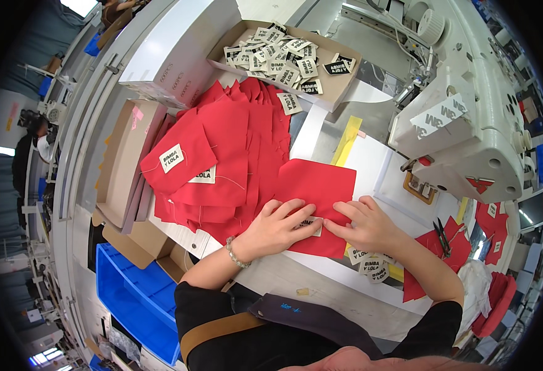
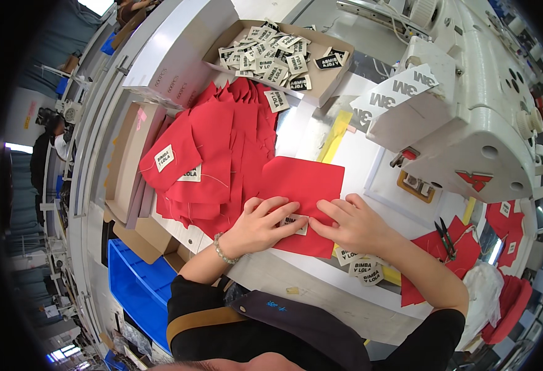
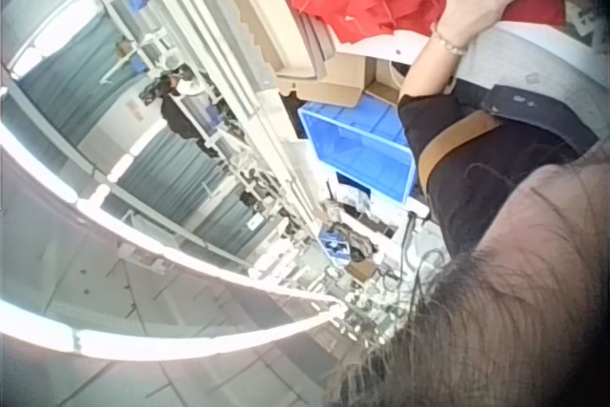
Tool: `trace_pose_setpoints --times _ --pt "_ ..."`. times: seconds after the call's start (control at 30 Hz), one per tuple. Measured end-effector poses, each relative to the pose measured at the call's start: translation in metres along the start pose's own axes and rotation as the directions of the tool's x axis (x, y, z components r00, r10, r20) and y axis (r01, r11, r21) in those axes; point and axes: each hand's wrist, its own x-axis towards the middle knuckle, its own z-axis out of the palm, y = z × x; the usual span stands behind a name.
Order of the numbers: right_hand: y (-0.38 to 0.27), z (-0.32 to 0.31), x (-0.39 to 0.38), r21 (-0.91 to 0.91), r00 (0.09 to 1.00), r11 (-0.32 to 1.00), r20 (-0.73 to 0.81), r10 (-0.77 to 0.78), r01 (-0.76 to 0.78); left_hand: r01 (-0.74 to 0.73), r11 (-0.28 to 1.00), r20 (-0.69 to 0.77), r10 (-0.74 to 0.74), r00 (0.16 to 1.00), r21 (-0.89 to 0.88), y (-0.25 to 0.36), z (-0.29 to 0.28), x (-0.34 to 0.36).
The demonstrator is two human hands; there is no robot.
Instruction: The person places small white rectangular labels onto red fabric pieces and sews them using a sewing machine. The person repeatedly picks up a label, aligns it on a red fabric piece, and feeds it through the sewing machine to attach it. Finished pieces are stacked on the table.
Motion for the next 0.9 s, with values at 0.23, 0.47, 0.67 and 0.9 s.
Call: trace_pose_setpoints --times 0.23,0.47,0.67,0.9 --pt "0.0002 0.0000 0.0013 -0.006 1.000 1.000 -0.022 0.000 -0.001 -0.013 0.998 -0.008 0.014 1.000 0.069 0.0005 0.0038 -0.0023" --pt "0.0008 -0.0003 0.0021 0.003 1.000 1.000 -0.010 0.000 0.000 0.014 0.998 0.000 -0.014 1.000 0.057 0.0014 0.0036 -0.0019" --pt "0.0008 -0.0009 0.0017 0.022 1.000 1.000 -0.011 0.011 -0.011 0.044 0.999 0.008 -0.044 0.999 -0.003 0.0013 0.0034 -0.0005" --pt "0.0008 0.0004 0.0015 0.016 1.000 1.000 -0.010 0.008 -0.008 0.013 0.998 -0.039 -0.011 0.999 0.059 0.0012 0.0042 -0.0012"
